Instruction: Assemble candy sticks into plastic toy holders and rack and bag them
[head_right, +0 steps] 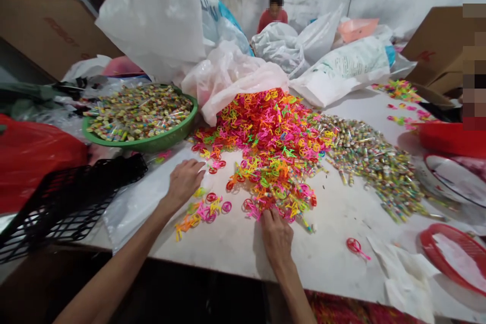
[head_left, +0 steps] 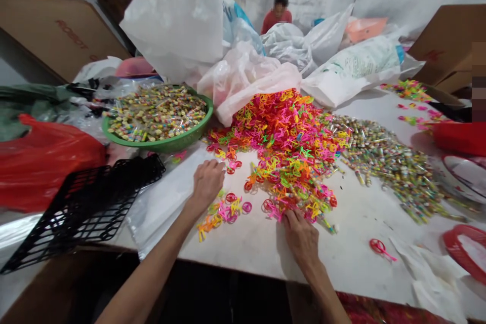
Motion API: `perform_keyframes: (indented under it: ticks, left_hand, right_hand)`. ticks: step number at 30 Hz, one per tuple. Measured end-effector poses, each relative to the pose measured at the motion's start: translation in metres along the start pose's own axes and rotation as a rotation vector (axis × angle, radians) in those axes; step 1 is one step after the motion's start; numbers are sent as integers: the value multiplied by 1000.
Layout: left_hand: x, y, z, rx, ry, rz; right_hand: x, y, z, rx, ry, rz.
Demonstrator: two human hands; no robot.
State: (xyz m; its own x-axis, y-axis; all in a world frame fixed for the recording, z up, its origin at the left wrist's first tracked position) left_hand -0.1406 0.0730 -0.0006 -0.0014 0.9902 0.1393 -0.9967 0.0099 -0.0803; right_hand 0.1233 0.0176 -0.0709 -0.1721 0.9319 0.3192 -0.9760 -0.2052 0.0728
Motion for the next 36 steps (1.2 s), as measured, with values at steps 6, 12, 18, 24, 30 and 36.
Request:
perform_keyframes:
  ticks: [6,12,18,24,30,36]
  left_hand:
    - [54,-17,-14,-39,79,12]
    - [38,-12,-19,-226,-50,51]
    - [13,-25,-34,-1388,98,455]
    - [-22,-60,-15,-1867,290,982]
    - [-32,-74,-31,-1983,345,992]
    - [-45,-85,-33,-1974,356,801]
  right_hand:
    - [-3,-1,8,210,39,-79]
    - [-8,-45,38,659,52,-223]
    - [66,-190,44,297,69,-739]
    - [123,-258,27,146,71,-914]
    - [130,-253,10,218,77,-874]
    - [102,-236,13,425,73,-836]
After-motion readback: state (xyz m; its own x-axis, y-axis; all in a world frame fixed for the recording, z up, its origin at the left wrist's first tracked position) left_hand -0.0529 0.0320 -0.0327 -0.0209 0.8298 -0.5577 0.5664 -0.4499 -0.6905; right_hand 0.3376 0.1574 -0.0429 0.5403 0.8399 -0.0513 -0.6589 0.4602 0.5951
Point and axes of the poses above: each hand's wrist, its own x-axis towards the middle knuckle, its own z-axis out of the back of the hand, y = z × x, the point moved 3 cm from there along x, towards the middle knuckle, and after that the axes turned 4 degrees about -z, right-handed, at the moved point
